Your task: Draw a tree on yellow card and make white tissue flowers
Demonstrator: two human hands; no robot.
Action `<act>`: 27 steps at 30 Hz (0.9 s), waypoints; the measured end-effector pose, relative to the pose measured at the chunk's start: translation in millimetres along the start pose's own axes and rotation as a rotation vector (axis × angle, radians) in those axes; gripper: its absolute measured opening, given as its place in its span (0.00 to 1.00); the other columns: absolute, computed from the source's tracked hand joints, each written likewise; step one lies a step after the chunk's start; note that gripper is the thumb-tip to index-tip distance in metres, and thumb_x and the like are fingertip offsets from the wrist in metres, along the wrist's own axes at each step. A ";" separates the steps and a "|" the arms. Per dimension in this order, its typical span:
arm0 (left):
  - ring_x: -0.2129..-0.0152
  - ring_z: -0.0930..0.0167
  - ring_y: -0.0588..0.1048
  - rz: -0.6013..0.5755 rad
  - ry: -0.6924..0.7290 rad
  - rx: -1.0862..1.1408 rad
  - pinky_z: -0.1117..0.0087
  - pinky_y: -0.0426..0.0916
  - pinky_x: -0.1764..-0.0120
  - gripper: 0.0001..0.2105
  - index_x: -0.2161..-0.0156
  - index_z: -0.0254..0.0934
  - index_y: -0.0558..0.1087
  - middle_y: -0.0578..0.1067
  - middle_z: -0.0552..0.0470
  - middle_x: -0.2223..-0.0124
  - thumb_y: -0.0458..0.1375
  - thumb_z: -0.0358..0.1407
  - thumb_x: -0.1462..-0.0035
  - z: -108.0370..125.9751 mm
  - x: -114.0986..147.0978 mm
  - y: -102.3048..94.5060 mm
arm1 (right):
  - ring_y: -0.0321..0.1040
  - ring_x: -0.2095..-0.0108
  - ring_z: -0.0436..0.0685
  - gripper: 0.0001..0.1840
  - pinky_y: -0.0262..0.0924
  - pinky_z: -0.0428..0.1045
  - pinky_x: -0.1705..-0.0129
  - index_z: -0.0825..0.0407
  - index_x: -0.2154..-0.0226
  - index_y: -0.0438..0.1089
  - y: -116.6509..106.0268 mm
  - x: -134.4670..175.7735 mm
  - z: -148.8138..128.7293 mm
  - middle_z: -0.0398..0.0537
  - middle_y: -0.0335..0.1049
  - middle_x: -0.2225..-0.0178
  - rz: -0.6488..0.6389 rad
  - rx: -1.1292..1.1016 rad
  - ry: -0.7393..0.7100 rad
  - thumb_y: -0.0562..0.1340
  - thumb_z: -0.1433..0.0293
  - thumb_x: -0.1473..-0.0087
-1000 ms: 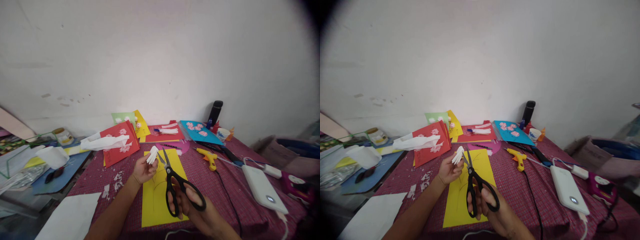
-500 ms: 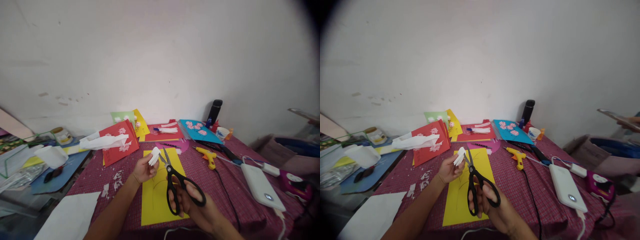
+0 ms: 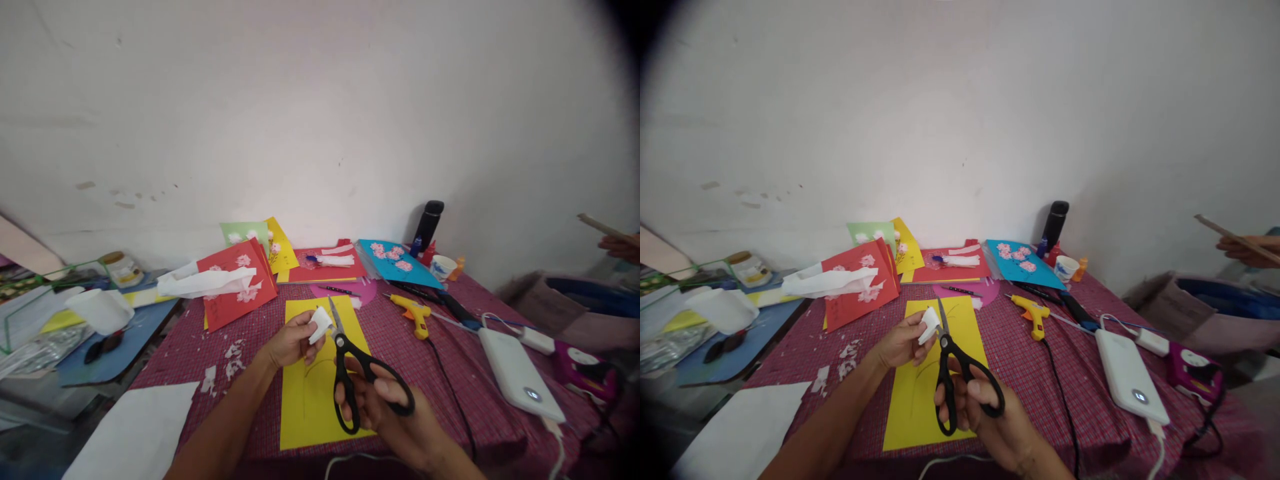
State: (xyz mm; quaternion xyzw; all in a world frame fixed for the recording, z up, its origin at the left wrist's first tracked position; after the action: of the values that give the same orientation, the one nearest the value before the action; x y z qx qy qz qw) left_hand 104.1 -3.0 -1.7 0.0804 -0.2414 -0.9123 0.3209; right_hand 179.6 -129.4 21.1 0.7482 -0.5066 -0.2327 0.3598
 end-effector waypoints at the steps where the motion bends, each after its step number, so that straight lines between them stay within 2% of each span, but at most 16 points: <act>1: 0.86 0.76 0.68 -0.007 -0.005 -0.011 0.77 0.64 0.85 0.10 0.58 0.37 0.65 0.72 0.51 0.73 0.58 0.40 0.41 -1.8 -0.1 -0.4 | 0.70 0.65 0.58 0.22 0.54 0.47 0.69 0.53 0.52 0.70 0.0 -0.1 0.3 0.55 0.73 0.62 -0.007 -0.009 -0.003 0.64 0.65 0.50; 6: 0.86 0.75 0.68 -0.025 0.006 -0.051 0.74 0.66 0.84 0.11 0.58 0.37 0.66 0.71 0.51 0.72 0.58 0.41 0.41 -5.4 -1.3 -0.6 | 0.69 0.65 0.58 0.20 0.58 0.52 0.61 0.53 0.54 0.71 1.3 -0.6 2.0 0.54 0.73 0.63 -0.015 -0.080 -0.032 0.64 0.67 0.52; 8: 0.87 0.75 0.68 -0.023 0.015 -0.068 0.74 0.67 0.84 0.12 0.58 0.36 0.66 0.71 0.52 0.72 0.59 0.41 0.42 -4.6 -1.9 -0.2 | 0.69 0.65 0.58 0.20 0.59 0.53 0.60 0.53 0.54 0.71 2.4 -0.5 3.3 0.53 0.73 0.63 -0.003 -0.096 -0.043 0.64 0.67 0.52; 16: 0.86 0.77 0.68 -0.023 0.030 -0.079 0.76 0.66 0.84 0.13 0.60 0.35 0.66 0.71 0.52 0.73 0.60 0.41 0.43 -3.3 -3.1 -2.8 | 0.67 0.70 0.55 0.20 0.59 0.48 0.69 0.53 0.55 0.71 -5.0 -0.2 10.6 0.51 0.71 0.67 0.050 -0.106 -0.060 0.66 0.68 0.53; 27: 0.86 0.77 0.69 -0.058 0.042 -0.081 0.76 0.67 0.83 0.14 0.59 0.35 0.65 0.71 0.53 0.73 0.60 0.42 0.43 -6.2 -4.8 -5.1 | 0.64 0.73 0.52 0.21 0.55 0.45 0.74 0.55 0.57 0.70 -15.5 1.0 16.0 0.50 0.69 0.69 0.132 -0.043 -0.104 0.68 0.66 0.54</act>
State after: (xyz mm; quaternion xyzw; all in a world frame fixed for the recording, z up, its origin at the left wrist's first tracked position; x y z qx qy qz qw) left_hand 107.0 1.0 -9.6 0.0936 -0.1950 -0.9283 0.3025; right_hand 177.7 -131.7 -0.9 0.6922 -0.5677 -0.2577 0.3636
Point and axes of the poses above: each hand's wrist, its own x-axis away from the middle knuckle, its own y-axis out of the palm, z = x × y, the point moved 10 cm from there along -x, towards the middle knuckle
